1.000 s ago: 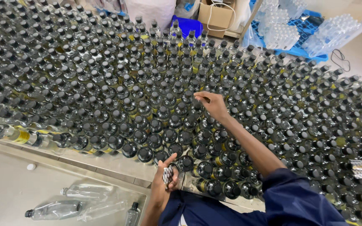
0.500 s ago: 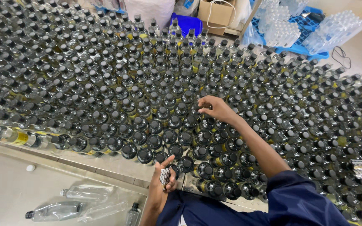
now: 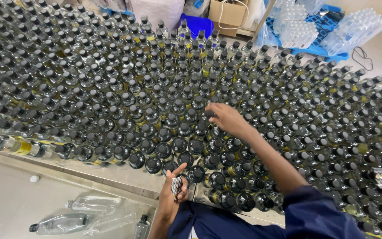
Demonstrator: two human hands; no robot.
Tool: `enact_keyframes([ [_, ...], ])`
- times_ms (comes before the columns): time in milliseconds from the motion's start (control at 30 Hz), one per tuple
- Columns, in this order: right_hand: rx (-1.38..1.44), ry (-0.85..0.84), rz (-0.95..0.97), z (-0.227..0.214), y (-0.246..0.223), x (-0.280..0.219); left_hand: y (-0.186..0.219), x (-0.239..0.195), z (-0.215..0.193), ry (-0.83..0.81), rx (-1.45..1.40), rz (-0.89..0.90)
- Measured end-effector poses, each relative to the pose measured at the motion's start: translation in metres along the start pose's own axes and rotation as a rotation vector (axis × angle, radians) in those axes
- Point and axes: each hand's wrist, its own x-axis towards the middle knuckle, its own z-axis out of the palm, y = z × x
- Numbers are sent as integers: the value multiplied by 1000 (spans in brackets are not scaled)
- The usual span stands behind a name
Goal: The person repeatedly picks up black bottle caps and screws them onto the tops of numerous bottles arranged on a metal table. The person holds a small stack of caps in their left hand while using their right hand to cap the bottles one by one.
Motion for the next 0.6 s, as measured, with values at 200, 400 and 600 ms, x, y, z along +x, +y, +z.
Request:
enact_keyframes([
  [200, 497, -261, -207, -16, -118, -94, -14, 8, 18, -112, -61, -41],
  [400, 702, -185, -170, 9, -108, -131, -19, 1, 47, -205, 266, -85],
  [600, 612, -167, -149, 10, -101, -150, -34, 5, 41, -225, 273, -130],
])
